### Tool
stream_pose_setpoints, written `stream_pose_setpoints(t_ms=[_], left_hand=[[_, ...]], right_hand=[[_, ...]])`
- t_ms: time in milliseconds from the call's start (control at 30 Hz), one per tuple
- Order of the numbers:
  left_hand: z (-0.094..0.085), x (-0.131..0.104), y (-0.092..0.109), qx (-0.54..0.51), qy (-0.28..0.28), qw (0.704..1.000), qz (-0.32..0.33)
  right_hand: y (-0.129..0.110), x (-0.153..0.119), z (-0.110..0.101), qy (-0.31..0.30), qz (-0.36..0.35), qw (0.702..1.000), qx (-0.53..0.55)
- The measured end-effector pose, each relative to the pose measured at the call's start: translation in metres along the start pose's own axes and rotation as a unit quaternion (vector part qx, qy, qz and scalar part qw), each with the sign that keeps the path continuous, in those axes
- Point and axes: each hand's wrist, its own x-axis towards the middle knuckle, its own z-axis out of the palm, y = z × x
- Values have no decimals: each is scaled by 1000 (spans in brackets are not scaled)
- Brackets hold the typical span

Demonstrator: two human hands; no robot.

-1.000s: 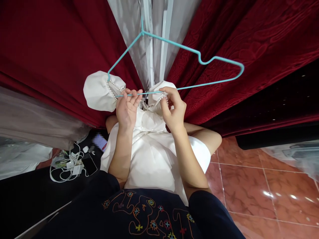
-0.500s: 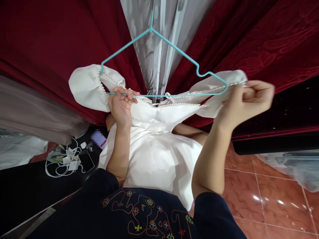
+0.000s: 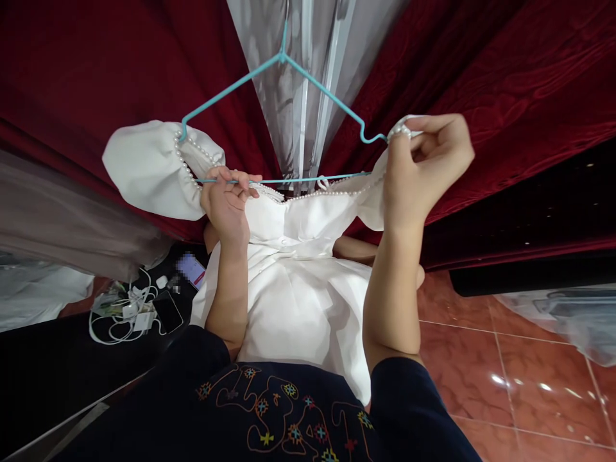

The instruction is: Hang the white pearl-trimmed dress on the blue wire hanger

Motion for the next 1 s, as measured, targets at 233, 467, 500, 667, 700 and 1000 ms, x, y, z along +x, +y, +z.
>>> stream_pose_setpoints(t_ms=[233, 467, 500, 667, 700, 1000], left_hand=[[-2, -1, -2, 1, -17, 1000, 8], [-1, -1, -6, -52, -23, 998, 4], [-1, -1, -7, -63, -25, 998, 4], [-1, 0, -6, -72, -20, 997, 6], [-1, 0, -5, -76, -20, 997, 7], [-1, 4, -7, -55, -3, 998, 7]], right_hand=[[33, 9, -9, 33, 8, 999, 22], [71, 21, -30, 70, 86, 994, -4], [69, 22, -28, 64, 79, 995, -8], [59, 22, -25, 51, 50, 996, -56], [57, 22, -27, 50, 60, 995, -56], [17, 18, -34, 39, 88, 995, -20]])
